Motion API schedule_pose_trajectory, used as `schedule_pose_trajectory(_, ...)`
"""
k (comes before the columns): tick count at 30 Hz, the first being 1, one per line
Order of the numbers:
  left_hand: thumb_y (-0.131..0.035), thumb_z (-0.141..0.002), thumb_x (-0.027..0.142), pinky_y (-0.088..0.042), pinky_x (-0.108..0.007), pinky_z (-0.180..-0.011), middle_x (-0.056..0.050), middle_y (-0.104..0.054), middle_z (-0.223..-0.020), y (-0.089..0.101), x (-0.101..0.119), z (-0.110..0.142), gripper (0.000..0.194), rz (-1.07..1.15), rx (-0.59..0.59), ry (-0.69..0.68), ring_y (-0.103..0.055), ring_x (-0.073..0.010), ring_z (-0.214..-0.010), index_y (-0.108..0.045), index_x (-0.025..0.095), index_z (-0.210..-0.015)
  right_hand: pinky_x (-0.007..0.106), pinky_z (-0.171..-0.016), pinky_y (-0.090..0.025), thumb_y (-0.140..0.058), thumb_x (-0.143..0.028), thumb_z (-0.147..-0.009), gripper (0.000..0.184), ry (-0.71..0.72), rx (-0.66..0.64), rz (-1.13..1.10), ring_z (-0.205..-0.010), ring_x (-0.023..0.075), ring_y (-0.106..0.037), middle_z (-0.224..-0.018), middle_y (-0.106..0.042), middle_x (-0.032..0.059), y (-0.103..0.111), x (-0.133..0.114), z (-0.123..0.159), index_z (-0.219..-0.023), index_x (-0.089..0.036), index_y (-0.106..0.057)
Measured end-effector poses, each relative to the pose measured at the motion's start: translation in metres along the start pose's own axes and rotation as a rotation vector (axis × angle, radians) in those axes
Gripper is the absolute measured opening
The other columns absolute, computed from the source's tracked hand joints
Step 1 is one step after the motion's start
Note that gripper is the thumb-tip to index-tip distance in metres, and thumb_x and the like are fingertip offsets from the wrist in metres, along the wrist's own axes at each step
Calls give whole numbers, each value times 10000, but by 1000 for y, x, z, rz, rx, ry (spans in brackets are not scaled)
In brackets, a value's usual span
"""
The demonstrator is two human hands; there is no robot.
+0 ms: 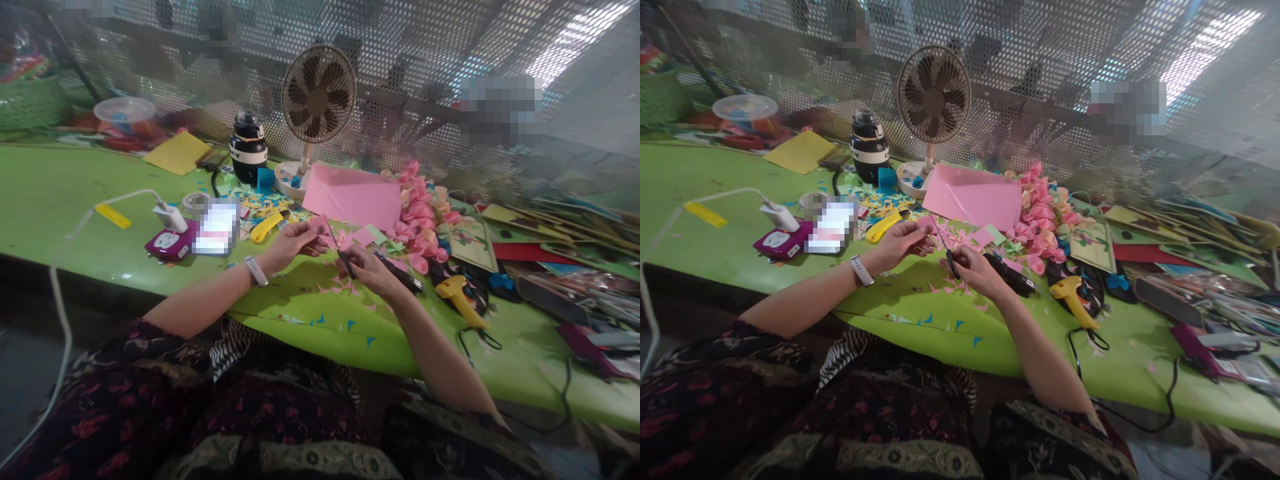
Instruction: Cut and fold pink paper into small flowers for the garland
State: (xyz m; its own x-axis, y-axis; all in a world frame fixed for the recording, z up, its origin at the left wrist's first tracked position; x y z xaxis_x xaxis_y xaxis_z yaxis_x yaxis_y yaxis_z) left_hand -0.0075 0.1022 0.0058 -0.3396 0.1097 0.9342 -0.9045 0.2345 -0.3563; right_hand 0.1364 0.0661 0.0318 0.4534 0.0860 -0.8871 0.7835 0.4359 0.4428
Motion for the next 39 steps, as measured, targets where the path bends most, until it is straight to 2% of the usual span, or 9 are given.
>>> schedule_pose_trajectory(8, -767, -869, 332, -552, -177, -597, -28, -764, -750, -1, 1, 1, 236, 51, -3, 3, -714, -86, -610, -668, 124, -921, 297, -611, -498, -743, -648, -737, 501, 9, 3, -2, -680, 154, -634, -759, -624, 3, 1, 4, -3, -832, -208, -522)
schedule_pose_trajectory(14, -784, -845, 390, -573, -214, -644, -53, -779, -798, 0, -1, 0, 295, 16, -14, 5, -726, -111, -661, -679, 128, -934, 300, -614, -500, -752, -678, -710, 538, -10, -2, -22, -651, 154, -642, -736, -636, -3, 2, 9, -4, -830, -205, -526)
schedule_pose_trajectory(22, -726, -909, 281, -563, -181, -607, -31, -765, -761, -4, 0, 3, 169, 29, -19, 14, -710, -82, -611, -664, 125, -908, 301, -629, -494, -747, -691, -707, 544, 2, -3, -32, -674, 162, -640, -731, -635, -5, 3, 11, -4, -842, -207, -536)
schedule_pose_trajectory(30, -723, -906, 231, -570, -178, -592, -29, -763, -730, -6, -1, 3, 131, 77, -24, 23, -713, -87, -592, -665, 117, -881, 294, -618, -496, -770, -659, -700, 527, 17, 1, -22, -668, 158, -626, -731, -610, -6, 3, 5, -3, -822, -209, -526)
schedule_pose_trajectory(39, -791, -848, 318, -582, -219, -635, -41, -770, -752, -3, -2, 2, 238, 75, -3, 36, -718, -106, -622, -654, 124, -875, 292, -590, -507, -727, -704, -737, 545, 14, 50, 27, -625, 147, -630, -719, -631, -6, 8, 10, -3, -814, -201, -531)
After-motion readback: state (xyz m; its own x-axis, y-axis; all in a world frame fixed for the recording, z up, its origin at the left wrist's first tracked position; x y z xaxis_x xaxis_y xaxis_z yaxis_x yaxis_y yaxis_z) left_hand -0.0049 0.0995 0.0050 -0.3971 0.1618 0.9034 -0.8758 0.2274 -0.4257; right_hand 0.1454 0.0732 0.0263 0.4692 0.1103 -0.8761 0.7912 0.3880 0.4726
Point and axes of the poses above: each hand's wrist, its own z-axis away from the middle knuckle, its own y-axis out of the back of the hand, x = y × z, the point moved 10 cm from there along -z, towards the middle knuckle
